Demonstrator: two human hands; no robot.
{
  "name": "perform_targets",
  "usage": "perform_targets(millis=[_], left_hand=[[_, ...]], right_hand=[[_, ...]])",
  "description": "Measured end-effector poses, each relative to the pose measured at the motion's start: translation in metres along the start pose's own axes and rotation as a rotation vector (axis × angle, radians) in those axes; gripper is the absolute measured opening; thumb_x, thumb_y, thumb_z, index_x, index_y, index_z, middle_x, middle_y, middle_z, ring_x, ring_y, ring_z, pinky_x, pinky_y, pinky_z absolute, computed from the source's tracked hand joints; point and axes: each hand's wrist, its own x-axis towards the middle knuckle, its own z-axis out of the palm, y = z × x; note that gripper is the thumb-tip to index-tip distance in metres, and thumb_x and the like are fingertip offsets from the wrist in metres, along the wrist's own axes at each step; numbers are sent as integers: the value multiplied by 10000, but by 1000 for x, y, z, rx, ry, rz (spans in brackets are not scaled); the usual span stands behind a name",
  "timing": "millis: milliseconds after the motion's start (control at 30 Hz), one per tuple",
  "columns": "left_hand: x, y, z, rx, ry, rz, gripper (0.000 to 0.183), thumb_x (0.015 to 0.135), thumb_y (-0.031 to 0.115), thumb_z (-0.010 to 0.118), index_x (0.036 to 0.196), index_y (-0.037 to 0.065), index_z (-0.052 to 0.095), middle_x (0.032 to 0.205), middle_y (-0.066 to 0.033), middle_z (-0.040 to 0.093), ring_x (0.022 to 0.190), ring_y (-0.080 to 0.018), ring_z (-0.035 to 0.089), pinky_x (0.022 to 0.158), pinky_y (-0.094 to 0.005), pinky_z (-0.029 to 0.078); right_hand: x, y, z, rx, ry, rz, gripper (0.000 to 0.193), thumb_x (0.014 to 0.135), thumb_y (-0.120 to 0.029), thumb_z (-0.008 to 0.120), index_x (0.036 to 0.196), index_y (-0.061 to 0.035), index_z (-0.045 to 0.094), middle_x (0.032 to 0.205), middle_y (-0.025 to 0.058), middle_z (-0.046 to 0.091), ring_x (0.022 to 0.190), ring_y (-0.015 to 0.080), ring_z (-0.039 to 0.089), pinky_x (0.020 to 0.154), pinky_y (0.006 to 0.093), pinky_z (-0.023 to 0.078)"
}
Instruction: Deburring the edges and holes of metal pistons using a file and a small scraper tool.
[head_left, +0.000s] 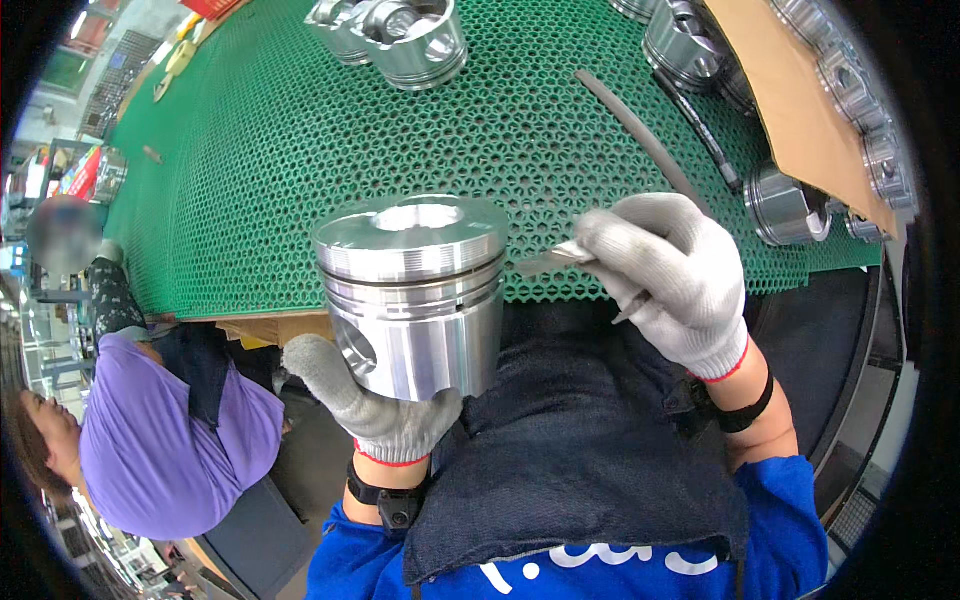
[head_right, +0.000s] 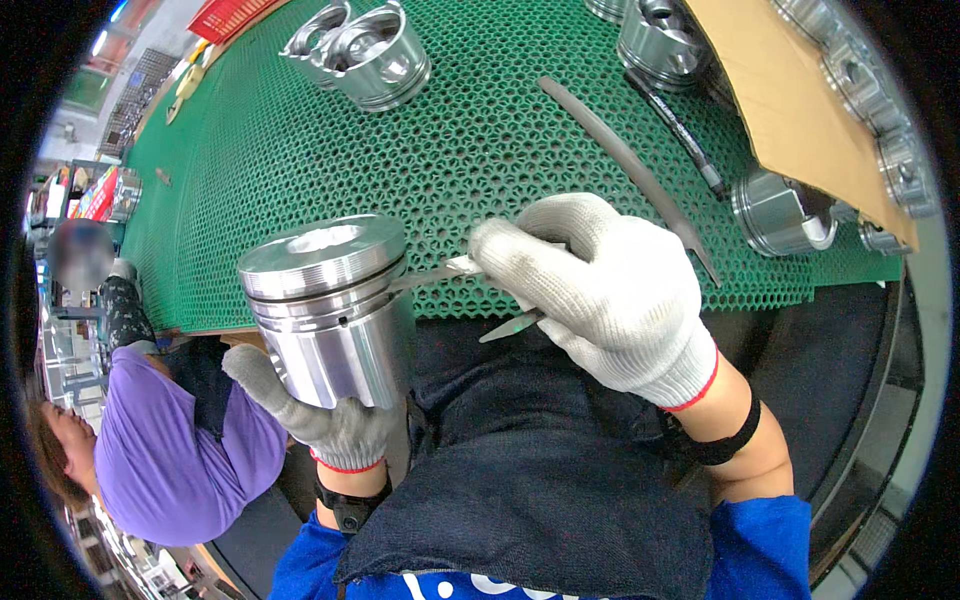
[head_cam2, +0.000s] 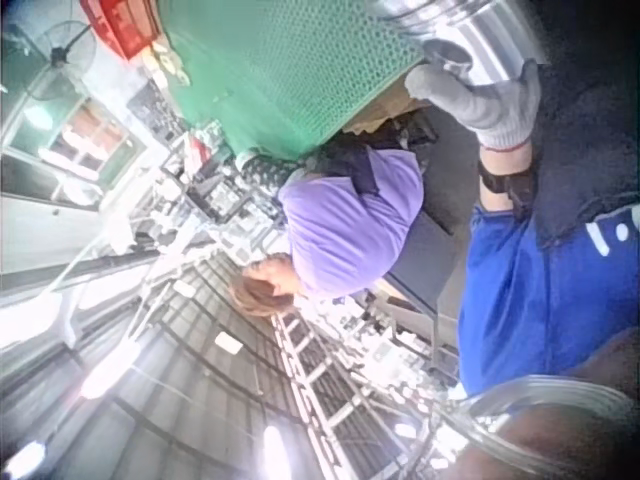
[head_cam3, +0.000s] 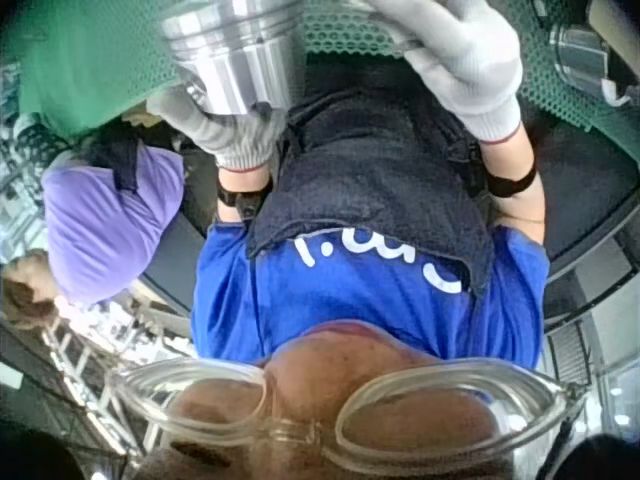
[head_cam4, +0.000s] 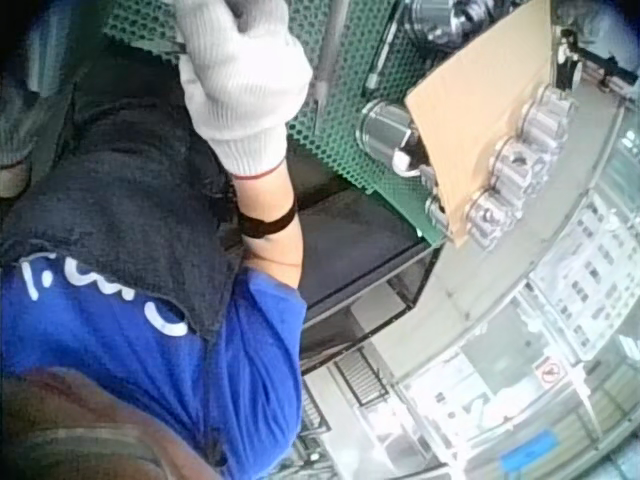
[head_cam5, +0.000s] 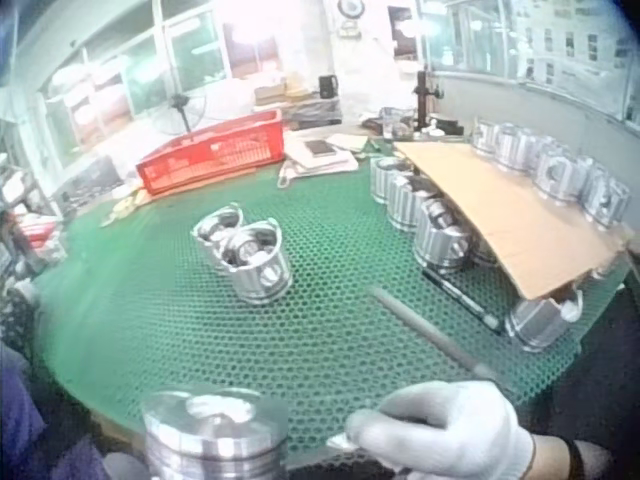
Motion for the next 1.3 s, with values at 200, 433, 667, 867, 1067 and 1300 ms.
perform_targets(millis=[200, 433, 667, 867, 1067, 1300], left_hand=[[-4, -8, -1, -69, -27, -22, 1170, 675, 847, 578, 1516, 102, 250, 1505, -168, 368, 1343, -339, 432, 1104, -522, 397], [-11, 6, -50, -468, 172, 52, 1037, 789, 835, 447, 1467, 59, 332, 1436, -197, 438, 1268, -360, 492, 1022, -518, 473], [-29, 62, -113, 268, 422, 131, 917, 874, 683, 504, 1431, -28, 348, 1422, -191, 456, 1222, -345, 532, 997, -492, 487], [61, 44, 52, 2767, -582, -336, 446, 801, 288, 748, 1152, 44, 620, 1106, -141, 660, 1010, -357, 648, 946, -489, 490], [66, 91, 4, 2363, -818, 402, 397, 765, 428, 710, 896, 55, 673, 1235, -206, 584, 1205, -493, 502, 1003, -589, 405], [110, 47, 24, 1943, -501, 572, 168, 847, 162, 652, 895, 7, 611, 1093, -180, 554, 959, -282, 557, 869, -385, 451]], right_hand=[[0, -1, -2, -20, -4, -4, 399, 695, -29, 674, 1090, -89, 679, 894, 100, 650, 693, 256, 661, 569, 323, 527], [11, -4, 8, 473, 125, 1, 277, 882, 19, 602, 1158, 4, 629, 905, 75, 633, 660, 105, 599, 528, 237, 472], [6, 62, -10, -386, 34, 338, 348, 932, -178, 627, 1259, -65, 595, 1138, 151, 650, 955, 248, 679, 832, 316, 545], [-7, 33, 0, 345, -260, 393, 362, 915, -170, 460, 1200, 1, 602, 1088, 96, 631, 709, 105, 567, 655, 282, 484], [8, 6, -22, 1137, 47, 881, 391, 921, -164, 464, 1228, 78, 486, 866, 143, 603, 383, 67, 465, 332, 211, 395], [38, 22, -3, 9, -174, 96, 471, 780, 41, 619, 1229, -102, 622, 822, 74, 639, 668, 257, 628, 581, 355, 516]])
